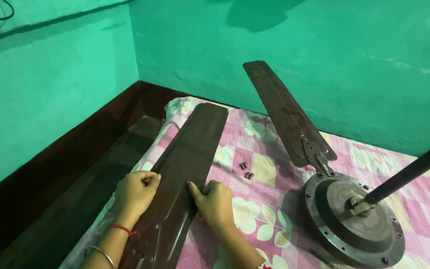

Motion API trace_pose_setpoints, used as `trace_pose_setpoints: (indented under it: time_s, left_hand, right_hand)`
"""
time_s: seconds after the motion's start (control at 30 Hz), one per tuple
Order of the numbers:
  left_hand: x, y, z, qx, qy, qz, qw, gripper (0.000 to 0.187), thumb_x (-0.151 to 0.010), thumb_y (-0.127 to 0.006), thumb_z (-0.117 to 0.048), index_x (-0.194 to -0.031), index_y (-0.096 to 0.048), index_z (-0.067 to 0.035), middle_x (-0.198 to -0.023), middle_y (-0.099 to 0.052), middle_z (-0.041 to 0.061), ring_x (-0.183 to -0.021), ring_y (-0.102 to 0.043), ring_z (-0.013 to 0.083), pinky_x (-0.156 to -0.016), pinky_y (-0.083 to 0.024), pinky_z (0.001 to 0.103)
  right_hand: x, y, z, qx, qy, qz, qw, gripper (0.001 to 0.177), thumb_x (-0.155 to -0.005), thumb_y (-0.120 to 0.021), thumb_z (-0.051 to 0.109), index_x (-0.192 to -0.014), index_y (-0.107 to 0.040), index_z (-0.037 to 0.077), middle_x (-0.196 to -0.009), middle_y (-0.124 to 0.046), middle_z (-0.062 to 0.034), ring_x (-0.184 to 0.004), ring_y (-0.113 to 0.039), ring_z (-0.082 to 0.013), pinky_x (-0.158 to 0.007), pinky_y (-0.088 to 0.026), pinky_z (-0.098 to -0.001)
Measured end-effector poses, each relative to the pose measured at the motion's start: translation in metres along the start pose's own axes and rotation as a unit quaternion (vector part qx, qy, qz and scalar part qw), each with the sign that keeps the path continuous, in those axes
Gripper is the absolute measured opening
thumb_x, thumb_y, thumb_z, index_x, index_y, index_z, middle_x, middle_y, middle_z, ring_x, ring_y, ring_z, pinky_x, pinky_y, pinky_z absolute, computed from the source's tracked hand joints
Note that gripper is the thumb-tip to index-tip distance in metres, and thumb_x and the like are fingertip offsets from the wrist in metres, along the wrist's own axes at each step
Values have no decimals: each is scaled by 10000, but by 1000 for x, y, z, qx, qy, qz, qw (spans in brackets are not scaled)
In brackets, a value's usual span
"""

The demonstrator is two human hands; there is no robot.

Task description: The person uses a screwdriver to loosen and remove screws from the mounting brackets of ceiling fan blades. They detach two blades from the fan motor housing and place them on the table.

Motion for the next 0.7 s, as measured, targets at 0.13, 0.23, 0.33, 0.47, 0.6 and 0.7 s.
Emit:
trace_pose_setpoints:
  time_s: [0.13, 0.23, 0.33, 0.47, 0.6, 0.7]
  left_hand:
    - [-4, 0, 3, 25, -14, -24, 999, 226, -862, -751, -274, -908, -803, -59, -705, -752, 117, -634, -745, 232, -629, -547, 347]
    - [-1, 0, 3, -8, -30, -20, 999, 222, -873, -737, -279, -915, -806, -72, -753, -750, 123, -690, -737, 253, -683, -559, 370]
    - [5, 2, -10, -72, -118, -45, 989, 249, -848, -746, -307, -984, -804, -107, -979, -754, 100, -928, -705, 277, -831, -558, 391]
    - [13, -11, -16, -151, -137, 0, 979, 511, -832, -750, -447, -1253, -695, -161, -1273, -644, 83, -1253, -548, 306, -1065, -447, 468]
    - [14, -18, -19, -189, -160, 23, 969, 674, -822, -713, -548, -1354, -616, -146, -1460, -531, 82, -1392, -441, 303, -1139, -342, 522]
    - [16, -24, -21, -216, -191, 17, 957, 714, -857, -665, -565, -1402, -578, -111, -1498, -506, 102, -1428, -407, 298, -1158, -311, 528]
  right_hand:
    - [0, 1, 3, -7, 23, -6, 1000, 475, -859, -810, 337, -647, -592, -28, -476, -633, -160, -364, -651, -205, -369, -519, -328]
    - [1, -1, -1, -33, 9, 4, 999, 436, -862, -808, 324, -703, -610, -30, -475, -646, -147, -350, -636, -199, -359, -509, -328]
    - [3, -2, -3, -13, 8, -17, 1000, 380, -863, -789, 294, -768, -613, -29, -575, -681, -162, -448, -680, -249, -454, -541, -370]
    - [15, 6, 15, 38, 215, -132, 967, 260, -813, -789, 180, -902, -672, -34, -881, -671, -206, -698, -680, -337, -650, -558, -430]
    - [17, -1, 7, 29, 177, -108, 978, 306, -835, -735, 183, -1059, -692, -21, -1108, -657, -192, -770, -713, -351, -718, -580, -432]
    - [19, -5, 8, 73, 210, -113, 968, 319, -863, -723, 187, -1083, -702, -43, -1180, -663, -224, -848, -723, -390, -770, -590, -448]
Point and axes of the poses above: each hand's wrist, its own x-axis away from the middle knuckle, its own y-axis out of the back of the hand, z = x × y, the point moved 6 cm from there along -x, towards the middle knuckle
